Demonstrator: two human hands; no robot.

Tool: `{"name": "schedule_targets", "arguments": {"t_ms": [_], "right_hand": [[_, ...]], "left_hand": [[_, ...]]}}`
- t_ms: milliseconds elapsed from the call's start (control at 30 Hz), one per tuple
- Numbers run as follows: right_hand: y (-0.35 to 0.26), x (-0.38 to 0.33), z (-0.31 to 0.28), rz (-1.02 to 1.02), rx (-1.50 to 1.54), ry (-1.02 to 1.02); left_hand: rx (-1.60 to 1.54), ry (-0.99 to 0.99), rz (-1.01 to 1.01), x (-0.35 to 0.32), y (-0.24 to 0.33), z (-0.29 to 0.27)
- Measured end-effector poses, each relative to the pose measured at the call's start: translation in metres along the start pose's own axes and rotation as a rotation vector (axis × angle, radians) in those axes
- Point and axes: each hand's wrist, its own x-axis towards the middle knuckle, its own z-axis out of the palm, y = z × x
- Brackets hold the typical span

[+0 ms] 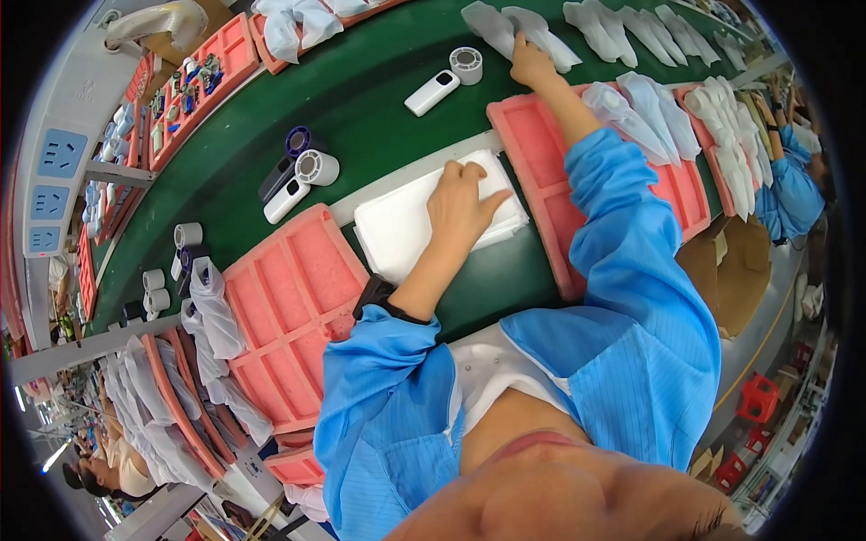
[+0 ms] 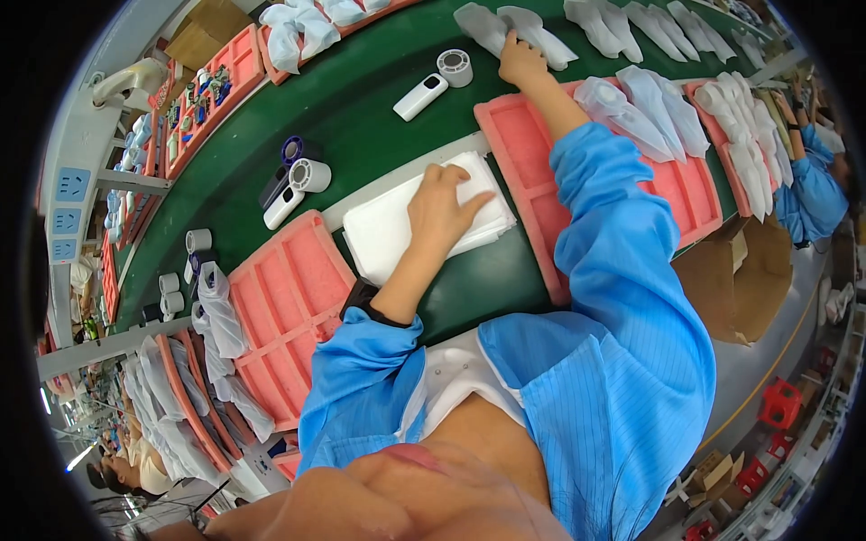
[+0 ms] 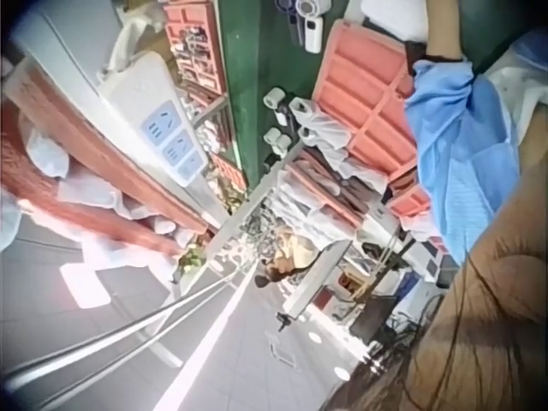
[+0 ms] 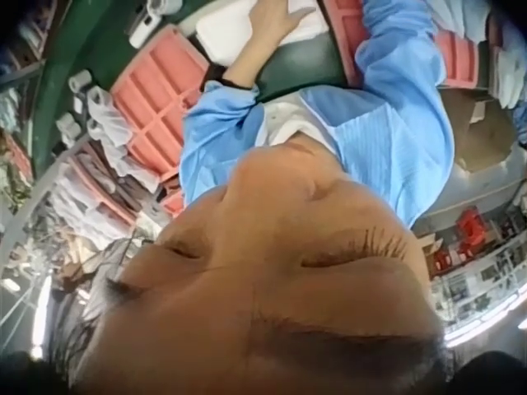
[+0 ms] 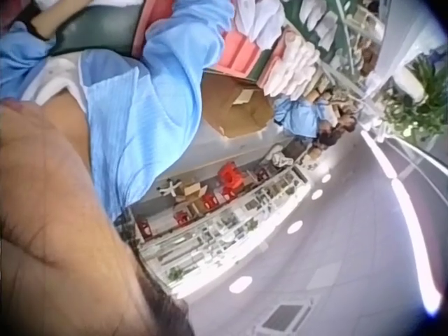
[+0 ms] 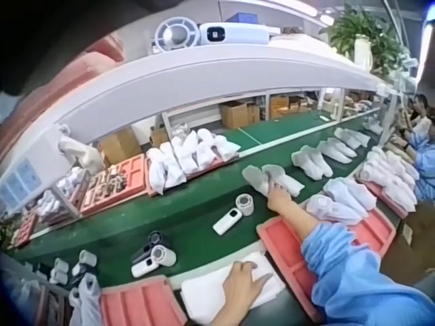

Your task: Assembling and packaging small white plastic components and placing them into pink trays at an assembly station.

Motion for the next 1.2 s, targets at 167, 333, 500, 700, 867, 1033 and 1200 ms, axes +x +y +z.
{"name": "schedule_targets", "arguments": {"t_ms": [167,333,500,700,867,1033,1200], "right_hand": [[-0.018,0.006,0.009,-0.322,0.263,0.207],[-0.039,0.002,-0.009,-0.035,0.959,-0.474],[-0.021,-0.016,-0.116,-0.246,1.014,-0.124],[-0.017,-0.075,-0.183,-0.281,1.016,-0.081],[-0.100,-0.112,-0.148,-0.372,1.091,-0.114],[-0.123,-0.125,-0.131,-0.793,0.853,0.123],[-0.128,-0.120,-0.128,-0.814,0.877,0.183]], "left_hand": [[0.148,-0.084,0.067,0.000,-0.010,0.018],[-0.098,-0.135,-0.107,0.000,-0.017,0.011],[-0.490,-0.134,-0.299,0.013,-0.027,-0.013],[-0.831,0.016,-0.439,0.026,0.002,-0.066],[-1.056,0.362,-0.347,0.024,0.003,-0.084],[-1.354,0.424,-0.378,0.024,0.008,-0.097],[-0.474,0.480,0.038,0.011,0.023,-0.071]]}}
